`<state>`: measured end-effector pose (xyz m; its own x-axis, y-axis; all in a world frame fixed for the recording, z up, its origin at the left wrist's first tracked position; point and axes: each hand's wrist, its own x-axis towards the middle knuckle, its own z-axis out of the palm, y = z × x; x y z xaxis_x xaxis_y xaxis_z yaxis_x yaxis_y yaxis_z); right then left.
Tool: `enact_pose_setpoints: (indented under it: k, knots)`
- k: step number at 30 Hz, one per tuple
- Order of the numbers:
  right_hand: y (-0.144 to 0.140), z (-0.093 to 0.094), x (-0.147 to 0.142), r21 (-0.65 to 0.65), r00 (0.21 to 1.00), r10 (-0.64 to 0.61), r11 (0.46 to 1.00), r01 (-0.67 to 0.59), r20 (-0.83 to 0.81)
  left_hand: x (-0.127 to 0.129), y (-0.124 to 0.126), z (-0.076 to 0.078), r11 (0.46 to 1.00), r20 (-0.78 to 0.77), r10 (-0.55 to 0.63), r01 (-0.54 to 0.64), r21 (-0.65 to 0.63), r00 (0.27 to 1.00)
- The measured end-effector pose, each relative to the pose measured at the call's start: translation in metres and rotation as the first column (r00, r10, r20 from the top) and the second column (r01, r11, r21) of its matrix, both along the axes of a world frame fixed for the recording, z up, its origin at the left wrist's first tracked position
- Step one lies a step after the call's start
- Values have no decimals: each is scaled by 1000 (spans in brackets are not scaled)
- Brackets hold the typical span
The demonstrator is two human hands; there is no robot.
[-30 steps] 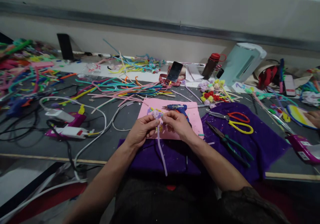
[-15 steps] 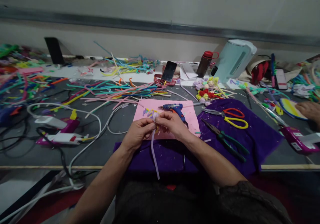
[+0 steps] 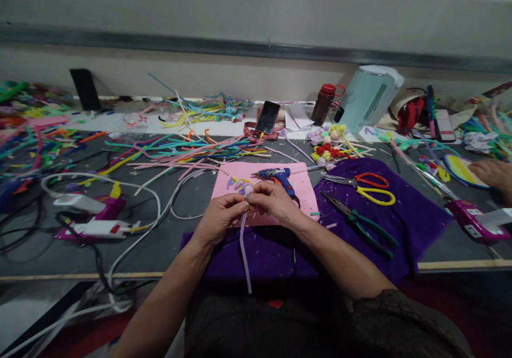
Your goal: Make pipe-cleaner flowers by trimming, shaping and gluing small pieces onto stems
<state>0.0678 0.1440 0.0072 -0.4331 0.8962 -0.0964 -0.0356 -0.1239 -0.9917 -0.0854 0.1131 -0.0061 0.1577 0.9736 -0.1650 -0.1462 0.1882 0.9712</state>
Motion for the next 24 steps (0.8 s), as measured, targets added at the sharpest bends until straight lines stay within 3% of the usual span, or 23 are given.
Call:
enact_pose_setpoints:
  k: [12,20,24]
  knots:
    - [-1,1,2,10,999,25,1000,-24,-37,-3,3,-2,996,147,8,5,-89,989]
    - [1,5,5,128,975,-222,966,222,-22,-3,3,0,990,207,-30,58,-131,978]
    - [-2,6,5,240,969,-247,939,245,-22,-3,2,0,991,189,-37,60,-116,981]
